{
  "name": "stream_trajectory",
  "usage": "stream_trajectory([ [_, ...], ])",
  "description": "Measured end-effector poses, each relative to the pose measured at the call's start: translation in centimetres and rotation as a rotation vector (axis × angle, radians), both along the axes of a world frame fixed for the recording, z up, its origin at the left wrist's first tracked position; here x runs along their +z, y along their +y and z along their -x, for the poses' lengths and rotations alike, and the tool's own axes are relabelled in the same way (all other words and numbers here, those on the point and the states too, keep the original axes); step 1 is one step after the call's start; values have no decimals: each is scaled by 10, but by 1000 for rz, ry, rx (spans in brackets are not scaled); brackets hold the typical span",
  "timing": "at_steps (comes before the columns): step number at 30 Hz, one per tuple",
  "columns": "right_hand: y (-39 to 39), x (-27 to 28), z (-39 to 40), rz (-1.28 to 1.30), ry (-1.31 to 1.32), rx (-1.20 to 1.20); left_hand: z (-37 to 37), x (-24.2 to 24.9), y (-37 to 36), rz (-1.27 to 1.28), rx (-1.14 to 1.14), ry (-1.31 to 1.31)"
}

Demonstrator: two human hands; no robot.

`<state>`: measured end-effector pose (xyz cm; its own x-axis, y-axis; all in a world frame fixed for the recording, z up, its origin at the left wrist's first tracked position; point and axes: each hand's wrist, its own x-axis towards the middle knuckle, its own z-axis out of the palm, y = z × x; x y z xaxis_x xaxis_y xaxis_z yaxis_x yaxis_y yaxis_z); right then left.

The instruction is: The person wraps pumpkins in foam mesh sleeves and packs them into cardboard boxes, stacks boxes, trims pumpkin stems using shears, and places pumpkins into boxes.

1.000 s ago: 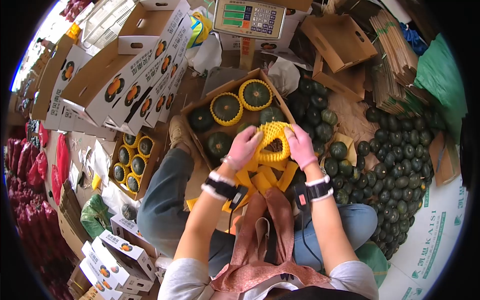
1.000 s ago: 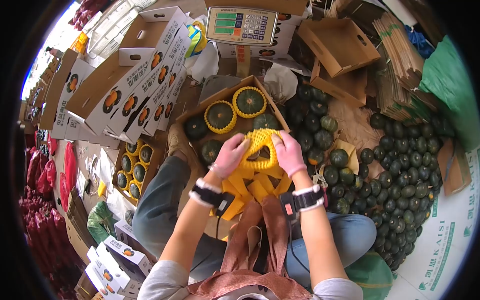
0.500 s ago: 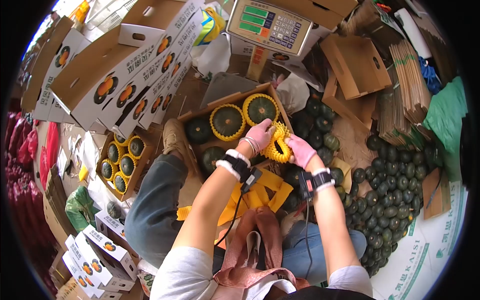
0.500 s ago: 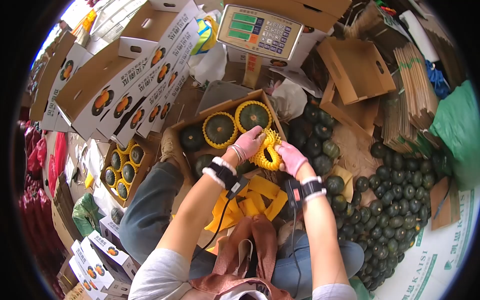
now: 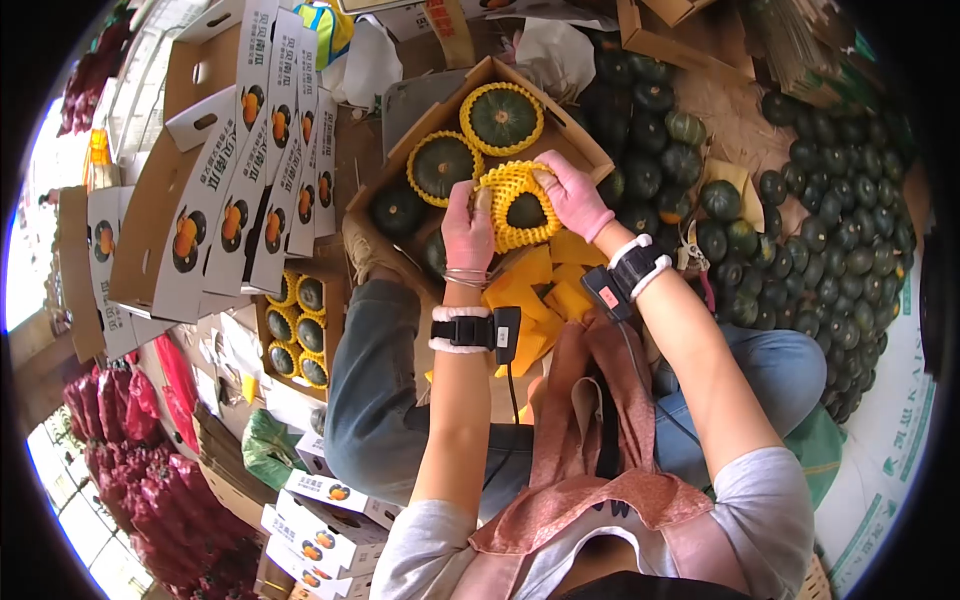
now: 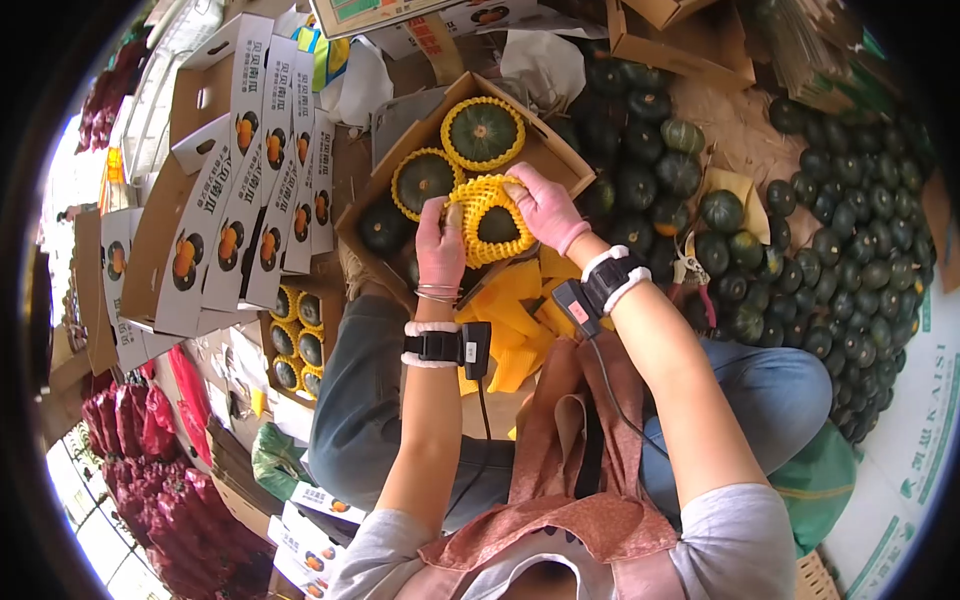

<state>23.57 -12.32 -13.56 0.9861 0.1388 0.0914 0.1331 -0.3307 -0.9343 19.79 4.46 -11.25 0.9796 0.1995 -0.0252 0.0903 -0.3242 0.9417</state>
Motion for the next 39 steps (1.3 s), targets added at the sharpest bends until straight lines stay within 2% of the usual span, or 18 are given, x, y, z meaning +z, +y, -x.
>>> stream_trajectory([
  [2, 6, 3, 3, 56, -17, -28, 2, -9, 6, -34, 44, -58],
  [3, 9, 1, 3, 53, -66, -62, 4, -16, 8, 42, 69, -101],
  [7, 9, -6, -5, -12, -47, -28, 0, -32, 16, 125, 86, -31],
  [12, 8, -11, -16, 9, 124, -15, -1, -31, 12, 154, 186, 2],
  [14, 10, -18, -25, -105, 235, -16, -4, -32, 13, 158, 218, 62],
  [15, 11, -19, -26, -194, 307, -29, -7, -36, 13, 257, 231, 64],
  [16, 12, -19, -25, -102, 328, -28, -6, -38, 15, 351, 243, 73],
  [20, 13, -13, -27, 352, 282, -7, -1, -34, 17, -288, 186, -29],
  [22, 9, -25, -22, 514, 15, -70, -4, -26, 15, -427, 198, -59],
  [23, 11, -17, -23, 513, 115, -84, -7, -23, 14, -647, 252, -166],
  [24, 14, 4, -24, 568, 291, -93, -10, -23, 14, -564, 251, -140],
  [26, 19, 11, -14, 431, 280, -211, -7, -27, 14, -397, 236, -61],
  [27, 21, 14, -6, 362, 156, -232, -3, -9, 7, -407, 269, 70],
  [28, 22, 20, 3, 305, 27, -254, 2, 9, 4, -289, 230, 223],
  [30, 22, 26, 24, 465, -299, -76, 13, 23, -2, -467, -49, -62],
  [31, 22, 27, 33, 544, -235, -42, 19, 25, 1, -617, -182, 2],
  [35, 25, 63, 35, 766, 119, 113, 19, 25, 14, -435, -263, 203],
  [39, 29, 75, 23, 787, 329, 199, 13, 24, 21, -318, -320, 177],
])
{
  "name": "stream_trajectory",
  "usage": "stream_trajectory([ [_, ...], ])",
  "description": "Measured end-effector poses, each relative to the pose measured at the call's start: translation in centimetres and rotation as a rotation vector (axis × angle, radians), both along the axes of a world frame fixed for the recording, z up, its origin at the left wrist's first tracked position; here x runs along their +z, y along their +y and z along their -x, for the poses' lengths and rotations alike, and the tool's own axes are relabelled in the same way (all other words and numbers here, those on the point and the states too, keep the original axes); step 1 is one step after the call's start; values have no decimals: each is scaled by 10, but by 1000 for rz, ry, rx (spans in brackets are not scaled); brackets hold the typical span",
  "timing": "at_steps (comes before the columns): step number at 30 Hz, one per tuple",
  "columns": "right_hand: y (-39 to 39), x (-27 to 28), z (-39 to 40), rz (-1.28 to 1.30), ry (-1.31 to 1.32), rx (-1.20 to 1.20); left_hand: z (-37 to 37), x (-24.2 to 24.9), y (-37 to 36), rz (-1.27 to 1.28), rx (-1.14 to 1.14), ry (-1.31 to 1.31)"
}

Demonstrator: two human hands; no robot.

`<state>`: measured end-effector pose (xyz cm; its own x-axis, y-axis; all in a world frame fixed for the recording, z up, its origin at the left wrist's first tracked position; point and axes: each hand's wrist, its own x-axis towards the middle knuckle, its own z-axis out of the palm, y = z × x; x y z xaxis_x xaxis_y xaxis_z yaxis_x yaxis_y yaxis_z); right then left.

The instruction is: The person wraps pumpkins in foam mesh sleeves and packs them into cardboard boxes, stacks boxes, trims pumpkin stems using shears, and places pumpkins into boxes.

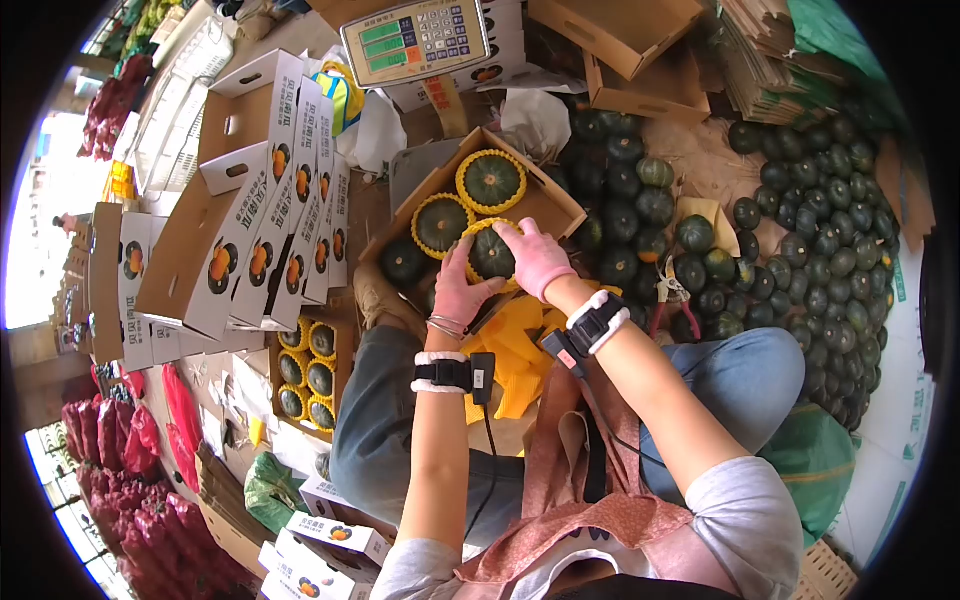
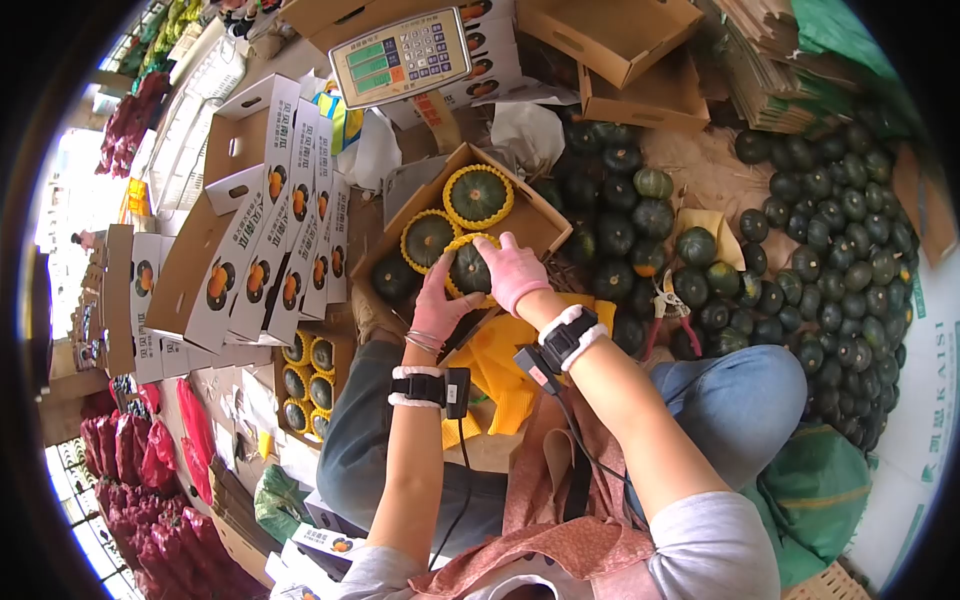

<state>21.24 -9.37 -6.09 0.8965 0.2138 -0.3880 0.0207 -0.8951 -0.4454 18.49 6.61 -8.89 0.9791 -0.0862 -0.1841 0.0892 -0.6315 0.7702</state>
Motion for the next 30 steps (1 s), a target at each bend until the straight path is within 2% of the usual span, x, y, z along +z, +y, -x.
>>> stream_trajectory([
  [2, -2, -2, -1, -38, -8, -1, 0, -2, 1, 138, 10, 12],
  [14, -13, -23, -25, -184, 138, 13, -6, -15, 5, 343, 29, 96],
  [20, -18, -29, -20, -256, 107, 23, -3, -14, 4, 401, 55, 139],
  [22, -18, -38, -14, -274, 43, 42, 1, -19, 4, 377, 49, 81],
  [26, -20, -40, -13, -314, 98, 46, 6, -12, 5, 357, -32, -10],
  [29, -33, -29, -17, -576, -222, 7, 13, 26, -19, 1179, 83, 112],
  [30, -33, -10, -21, -431, -197, 26, 14, 36, -23, 1182, 4, 114],
])
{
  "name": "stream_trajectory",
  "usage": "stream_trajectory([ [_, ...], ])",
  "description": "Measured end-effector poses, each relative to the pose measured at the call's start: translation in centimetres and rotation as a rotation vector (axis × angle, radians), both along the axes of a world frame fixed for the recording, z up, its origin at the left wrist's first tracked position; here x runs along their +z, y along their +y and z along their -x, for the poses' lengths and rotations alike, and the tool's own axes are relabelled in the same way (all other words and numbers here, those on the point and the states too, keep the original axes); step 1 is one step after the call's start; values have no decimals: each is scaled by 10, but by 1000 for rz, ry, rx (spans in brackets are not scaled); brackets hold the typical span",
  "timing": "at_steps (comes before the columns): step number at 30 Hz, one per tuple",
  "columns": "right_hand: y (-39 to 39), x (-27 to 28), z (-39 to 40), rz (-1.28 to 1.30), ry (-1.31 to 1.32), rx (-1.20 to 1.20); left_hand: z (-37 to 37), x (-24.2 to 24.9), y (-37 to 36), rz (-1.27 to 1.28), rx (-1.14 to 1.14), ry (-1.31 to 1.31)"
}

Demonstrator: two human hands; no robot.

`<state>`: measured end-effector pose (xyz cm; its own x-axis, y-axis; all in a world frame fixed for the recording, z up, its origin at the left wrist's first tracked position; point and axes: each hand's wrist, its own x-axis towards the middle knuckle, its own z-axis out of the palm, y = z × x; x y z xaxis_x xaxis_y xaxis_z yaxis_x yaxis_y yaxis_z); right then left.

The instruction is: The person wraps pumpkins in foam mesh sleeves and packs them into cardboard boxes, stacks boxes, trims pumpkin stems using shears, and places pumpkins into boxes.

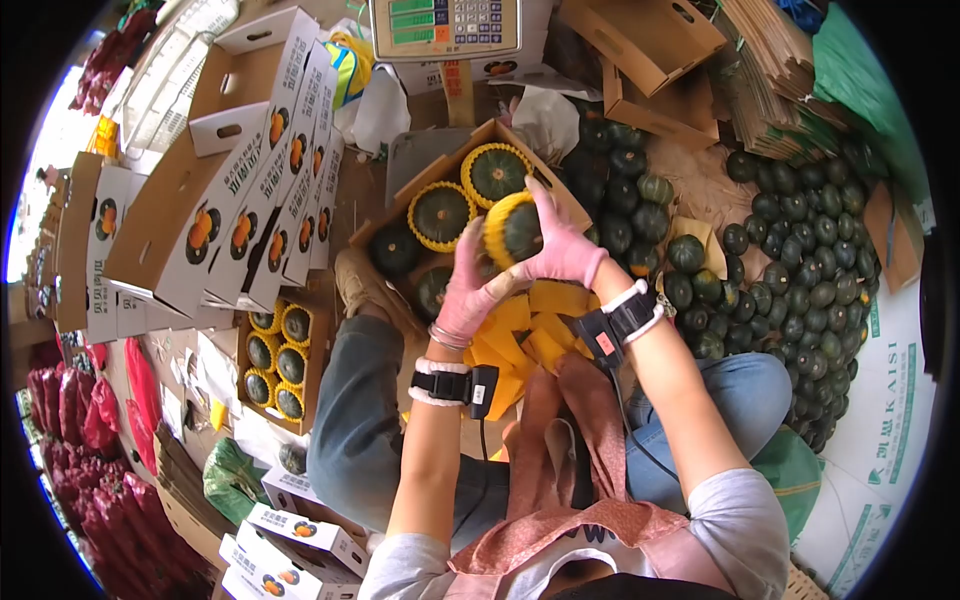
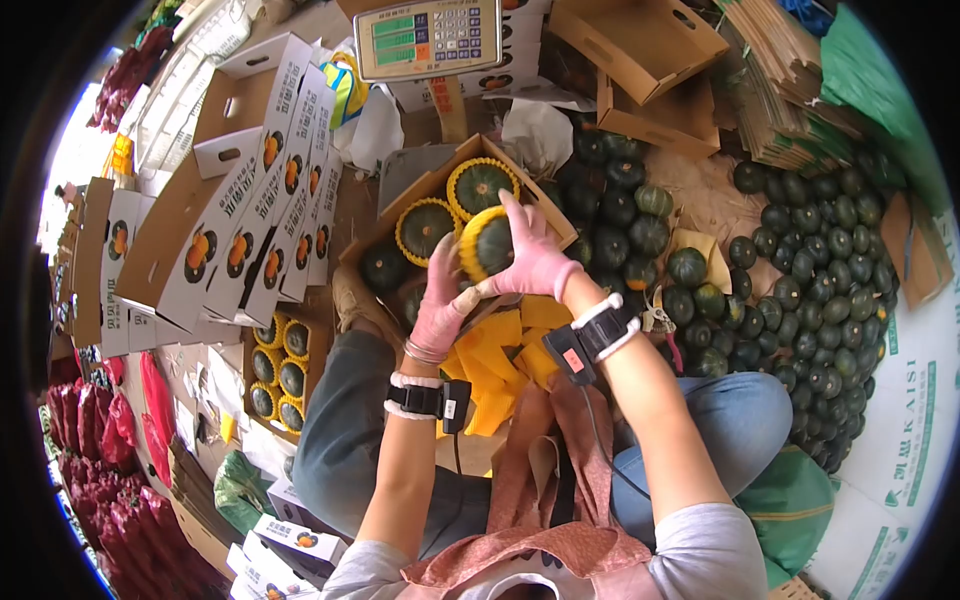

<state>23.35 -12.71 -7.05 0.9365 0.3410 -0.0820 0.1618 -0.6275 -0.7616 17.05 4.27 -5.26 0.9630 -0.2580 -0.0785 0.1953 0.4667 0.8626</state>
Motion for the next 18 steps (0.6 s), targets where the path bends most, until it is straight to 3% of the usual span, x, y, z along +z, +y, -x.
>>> stream_trajectory([
  [1, 1, 27, -7, 191, 40, -2, 1, -5, -8, -82, 13, -79],
  [3, -10, 26, -23, 232, 61, 38, 3, -15, -17, 200, 3, -34],
  [4, -14, 27, -29, 353, 121, 73, 2, -27, -19, 40, 78, 32],
  [7, -18, 42, -45, 592, 126, 281, 0, -52, -29, -944, 240, 27],
  [11, -10, 32, -70, 682, 265, 509, 16, -58, -48, -1563, 247, -184],
  [18, 44, 30, -73, 1067, 342, 525, 11, -48, -48, -1642, 169, -42],
])
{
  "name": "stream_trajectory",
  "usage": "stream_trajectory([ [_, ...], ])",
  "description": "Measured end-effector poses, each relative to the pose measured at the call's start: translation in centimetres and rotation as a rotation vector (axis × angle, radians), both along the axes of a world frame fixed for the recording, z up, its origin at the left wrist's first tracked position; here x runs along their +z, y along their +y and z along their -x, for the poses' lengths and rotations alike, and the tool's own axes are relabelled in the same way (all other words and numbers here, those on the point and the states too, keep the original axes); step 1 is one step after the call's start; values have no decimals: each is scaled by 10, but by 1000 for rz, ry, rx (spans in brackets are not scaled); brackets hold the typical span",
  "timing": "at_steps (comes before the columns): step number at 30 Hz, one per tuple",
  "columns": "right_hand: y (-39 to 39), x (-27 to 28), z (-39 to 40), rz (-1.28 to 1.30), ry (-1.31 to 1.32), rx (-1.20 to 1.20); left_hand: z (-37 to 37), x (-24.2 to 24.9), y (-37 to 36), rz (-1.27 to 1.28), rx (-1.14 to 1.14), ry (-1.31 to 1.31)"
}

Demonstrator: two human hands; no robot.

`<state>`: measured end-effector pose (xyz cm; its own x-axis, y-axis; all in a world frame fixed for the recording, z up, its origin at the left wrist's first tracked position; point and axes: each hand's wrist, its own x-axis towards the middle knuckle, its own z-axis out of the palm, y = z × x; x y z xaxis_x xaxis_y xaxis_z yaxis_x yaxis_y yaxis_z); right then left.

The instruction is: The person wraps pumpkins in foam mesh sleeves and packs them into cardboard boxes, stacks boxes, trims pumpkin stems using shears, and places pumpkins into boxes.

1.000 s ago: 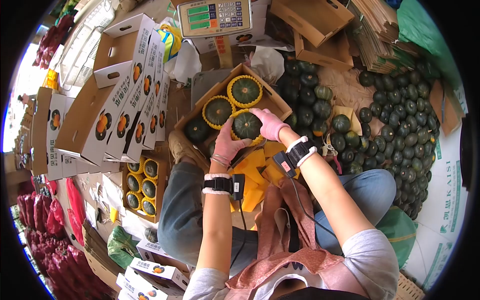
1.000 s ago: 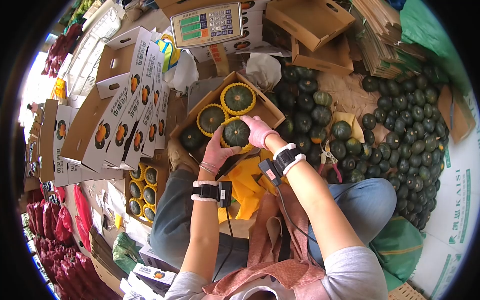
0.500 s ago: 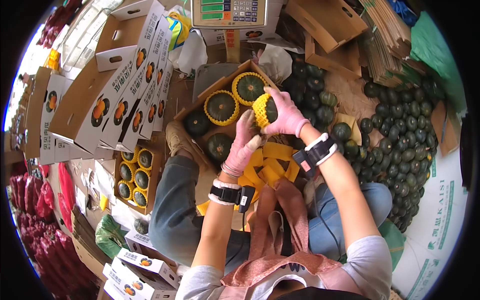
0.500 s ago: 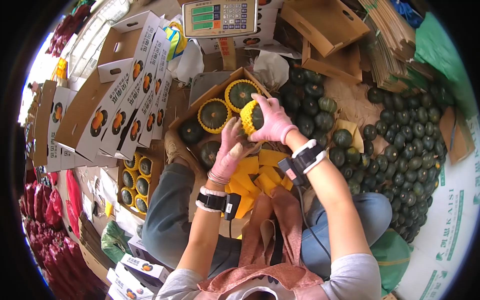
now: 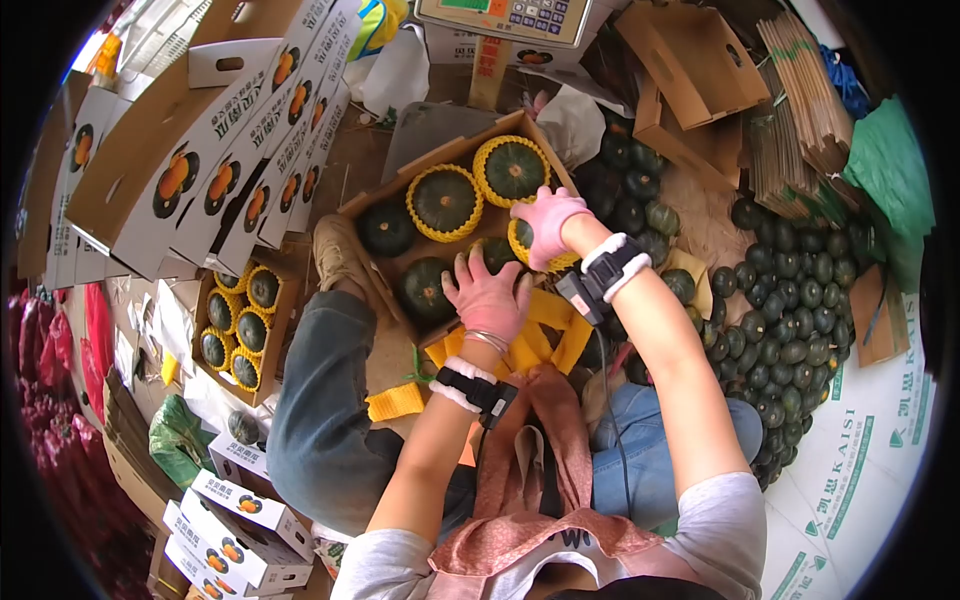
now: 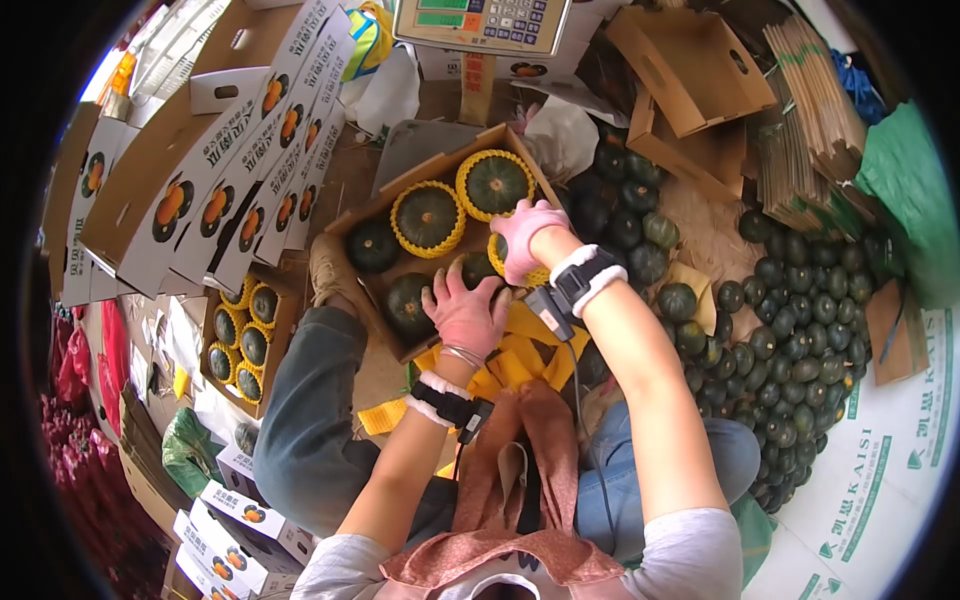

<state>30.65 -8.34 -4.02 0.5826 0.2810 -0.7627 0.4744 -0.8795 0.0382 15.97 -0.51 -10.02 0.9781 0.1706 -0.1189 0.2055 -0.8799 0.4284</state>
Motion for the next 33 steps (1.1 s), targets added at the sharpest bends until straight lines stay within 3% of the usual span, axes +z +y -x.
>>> stream_trajectory([
  [5, -18, -40, 14, -172, -176, -105, 6, -17, 2, 23, 28, -133],
  [7, -34, -77, 41, -315, -474, -46, 7, -21, 0, 19, 34, -132],
  [8, -34, -73, 43, -319, -467, -59, 5, -22, 1, 26, 31, -132],
  [11, -50, -51, 63, -585, -842, -56, 10, -24, 5, 36, 8, -117],
  [13, -74, -57, 88, -944, -1095, -248, 8, -26, 9, 41, -15, -120],
  [14, -89, -69, 107, -898, -1123, -347, 8, -29, 11, 9, -32, -115],
  [15, -100, -89, 127, -861, -1077, -418, 6, -28, 12, 12, -27, -88],
  [18, -111, -156, 175, -427, -567, -407, -8, -19, 16, -29, -46, 45],
  [22, -97, -183, 198, -212, -482, -447, -42, -10, 20, -130, -94, 392],
  [25, -104, -211, 186, -234, -468, -534, -51, -13, 24, -141, -119, 411],
  [27, -115, -204, 176, -306, -439, -584, -47, -21, 28, -78, -117, 250],
  [29, -116, -140, 158, -307, -129, -735, -43, -7, 31, 312, -12, 178],
  [31, -122, -97, 167, -639, -172, -834, -45, -3, 24, 425, -32, -45],
  [33, -121, -105, 189, -989, -356, -1051, -54, 22, -5, 478, -56, -193],
])
